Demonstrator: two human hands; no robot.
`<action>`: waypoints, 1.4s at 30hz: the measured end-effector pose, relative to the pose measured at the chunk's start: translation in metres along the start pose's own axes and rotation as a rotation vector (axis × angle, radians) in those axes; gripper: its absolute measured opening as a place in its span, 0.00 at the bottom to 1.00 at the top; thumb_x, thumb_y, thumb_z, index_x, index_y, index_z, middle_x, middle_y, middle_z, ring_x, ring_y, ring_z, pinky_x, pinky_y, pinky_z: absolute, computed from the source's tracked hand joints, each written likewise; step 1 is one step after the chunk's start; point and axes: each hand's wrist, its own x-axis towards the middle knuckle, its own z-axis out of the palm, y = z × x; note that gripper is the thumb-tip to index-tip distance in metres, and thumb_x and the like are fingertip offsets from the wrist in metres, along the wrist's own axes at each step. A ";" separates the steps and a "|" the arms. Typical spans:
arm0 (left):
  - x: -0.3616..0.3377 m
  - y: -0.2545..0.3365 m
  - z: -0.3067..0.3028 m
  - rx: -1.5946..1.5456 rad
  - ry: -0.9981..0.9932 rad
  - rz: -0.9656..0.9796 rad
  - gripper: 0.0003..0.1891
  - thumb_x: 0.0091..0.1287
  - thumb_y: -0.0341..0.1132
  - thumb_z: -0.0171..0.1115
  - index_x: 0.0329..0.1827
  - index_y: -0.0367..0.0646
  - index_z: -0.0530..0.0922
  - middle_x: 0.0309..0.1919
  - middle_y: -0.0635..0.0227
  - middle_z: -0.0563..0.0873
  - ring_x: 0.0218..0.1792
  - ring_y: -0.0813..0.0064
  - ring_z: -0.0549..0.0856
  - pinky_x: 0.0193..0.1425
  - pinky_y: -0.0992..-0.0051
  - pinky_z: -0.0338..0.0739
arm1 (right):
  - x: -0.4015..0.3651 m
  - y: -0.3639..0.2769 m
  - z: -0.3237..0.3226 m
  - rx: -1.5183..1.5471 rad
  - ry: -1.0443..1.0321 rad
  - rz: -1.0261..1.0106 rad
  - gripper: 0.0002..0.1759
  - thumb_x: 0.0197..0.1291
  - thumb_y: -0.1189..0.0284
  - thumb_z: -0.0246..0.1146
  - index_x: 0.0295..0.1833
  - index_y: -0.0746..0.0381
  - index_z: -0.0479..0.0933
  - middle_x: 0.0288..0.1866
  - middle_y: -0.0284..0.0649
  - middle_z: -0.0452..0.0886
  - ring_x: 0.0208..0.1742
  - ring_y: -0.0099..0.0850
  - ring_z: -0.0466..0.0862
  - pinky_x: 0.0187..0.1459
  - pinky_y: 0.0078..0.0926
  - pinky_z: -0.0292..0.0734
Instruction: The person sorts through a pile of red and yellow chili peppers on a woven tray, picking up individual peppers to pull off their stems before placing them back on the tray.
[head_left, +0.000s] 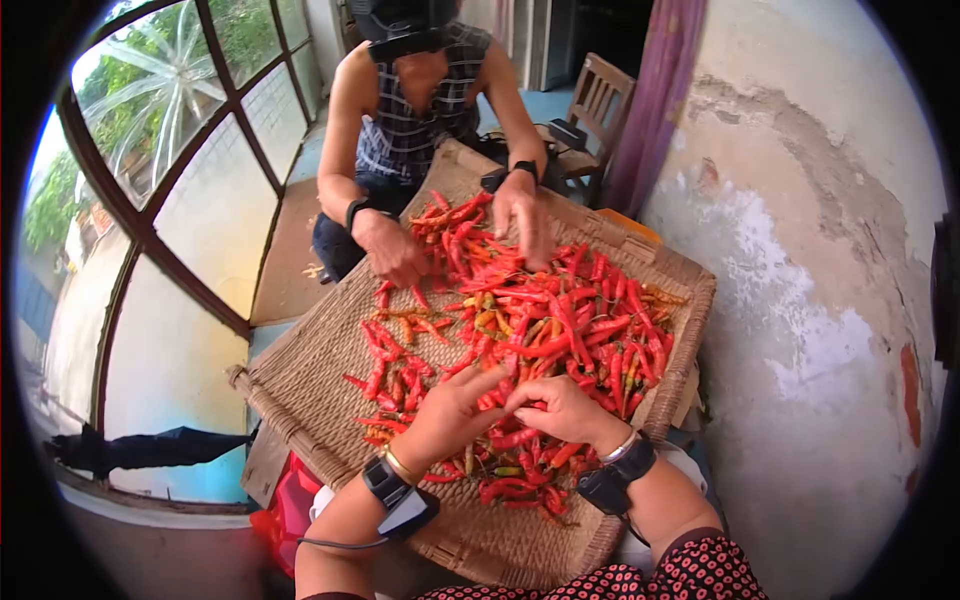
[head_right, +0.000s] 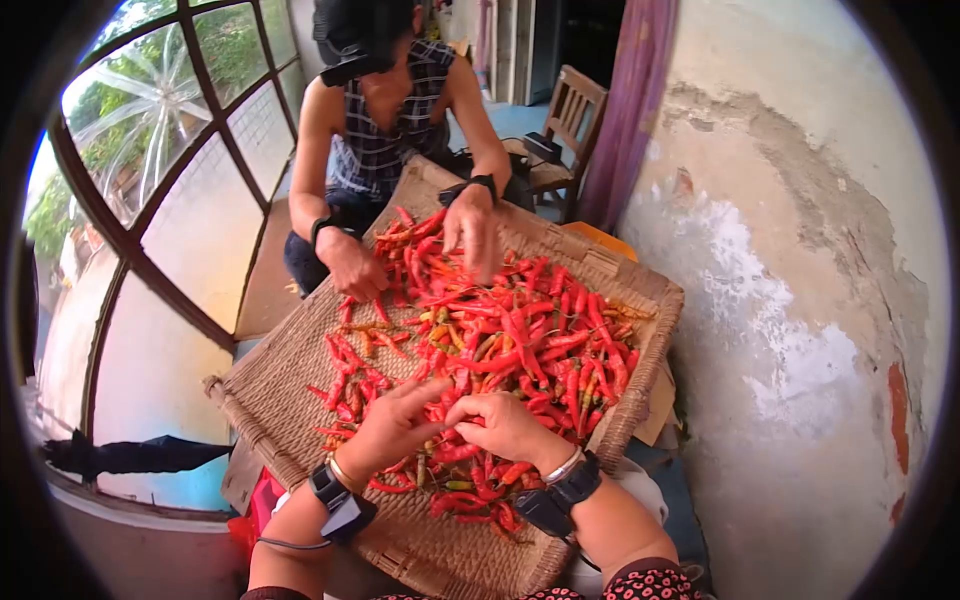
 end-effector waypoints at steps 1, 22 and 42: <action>-0.003 -0.004 0.000 0.064 0.006 0.091 0.21 0.54 0.31 0.67 0.53 0.45 0.77 0.40 0.61 0.79 0.33 0.66 0.82 0.36 0.72 0.78 | 0.000 0.001 0.001 0.084 -0.057 0.001 0.06 0.53 0.78 0.59 0.38 0.64 0.79 0.32 0.37 0.82 0.33 0.24 0.81 0.37 0.23 0.75; 0.003 -0.019 0.003 0.010 -0.097 0.136 0.25 0.54 0.36 0.67 0.54 0.37 0.73 0.48 0.52 0.79 0.45 0.57 0.81 0.50 0.67 0.76 | -0.005 0.002 -0.013 1.106 0.200 0.361 0.06 0.61 0.76 0.57 0.43 0.63 0.75 0.28 0.33 0.77 0.20 0.16 0.71 0.21 0.13 0.66; 0.011 -0.034 -0.021 -0.912 0.002 -0.631 0.11 0.69 0.40 0.52 0.36 0.43 0.78 0.22 0.75 0.81 0.18 0.91 0.71 0.21 0.89 0.62 | 0.007 0.024 -0.015 -0.588 0.513 -0.091 0.17 0.48 0.74 0.66 0.47 0.63 0.74 0.46 0.44 0.74 0.45 0.43 0.75 0.48 0.36 0.72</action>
